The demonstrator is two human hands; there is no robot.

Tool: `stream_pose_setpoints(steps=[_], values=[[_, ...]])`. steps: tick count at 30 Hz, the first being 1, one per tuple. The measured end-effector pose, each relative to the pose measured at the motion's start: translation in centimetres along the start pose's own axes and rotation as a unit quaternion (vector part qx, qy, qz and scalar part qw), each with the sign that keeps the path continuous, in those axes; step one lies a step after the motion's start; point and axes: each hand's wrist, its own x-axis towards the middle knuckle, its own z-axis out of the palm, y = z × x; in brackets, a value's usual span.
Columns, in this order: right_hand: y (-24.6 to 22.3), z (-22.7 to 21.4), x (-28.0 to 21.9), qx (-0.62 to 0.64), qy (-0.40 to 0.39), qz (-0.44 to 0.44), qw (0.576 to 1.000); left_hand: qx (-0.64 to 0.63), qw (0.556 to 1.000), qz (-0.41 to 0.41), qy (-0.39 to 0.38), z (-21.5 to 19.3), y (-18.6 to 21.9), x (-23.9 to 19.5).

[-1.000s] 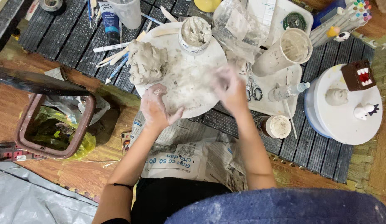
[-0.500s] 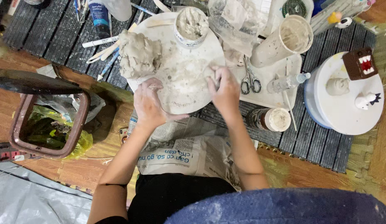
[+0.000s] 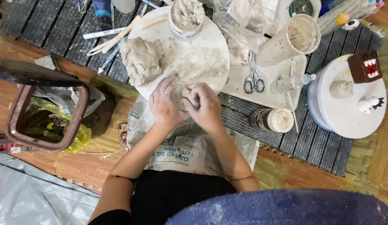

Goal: The person kneads and shapes a lump of grey clay on a white circular board. They use a wooden stick to mix a grey paste in a small container and add water from a bottle. The person then rolls a small piece of clay into a ball and shapes it with their fingers.

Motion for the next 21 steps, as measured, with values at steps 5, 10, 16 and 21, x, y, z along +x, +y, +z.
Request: stream_pose_setpoints(steps=[5, 10, 16, 21], values=[[1.6, -2.1, 1.5, 0.022, 0.009, -0.082, 0.996, 0.0, 0.999, 0.032, -0.006, -0.2, -0.4, 0.1], [1.7, 2.4, 2.2, -0.058, -0.052, -0.182, 0.98, -0.002, 0.998, 0.009, 0.057, 1.7, -0.9, -1.0], [2.7, 5.3, 1.1, -0.141, -0.049, -0.114, 0.982, -0.09, 0.988, 0.036, 0.121, 2.4, -1.6, -2.0], [2.3, 5.9, 1.6, -0.167, -0.006, -0.147, 0.975, -0.109, 0.987, 0.038, 0.111, 1.5, -1.3, -1.6]])
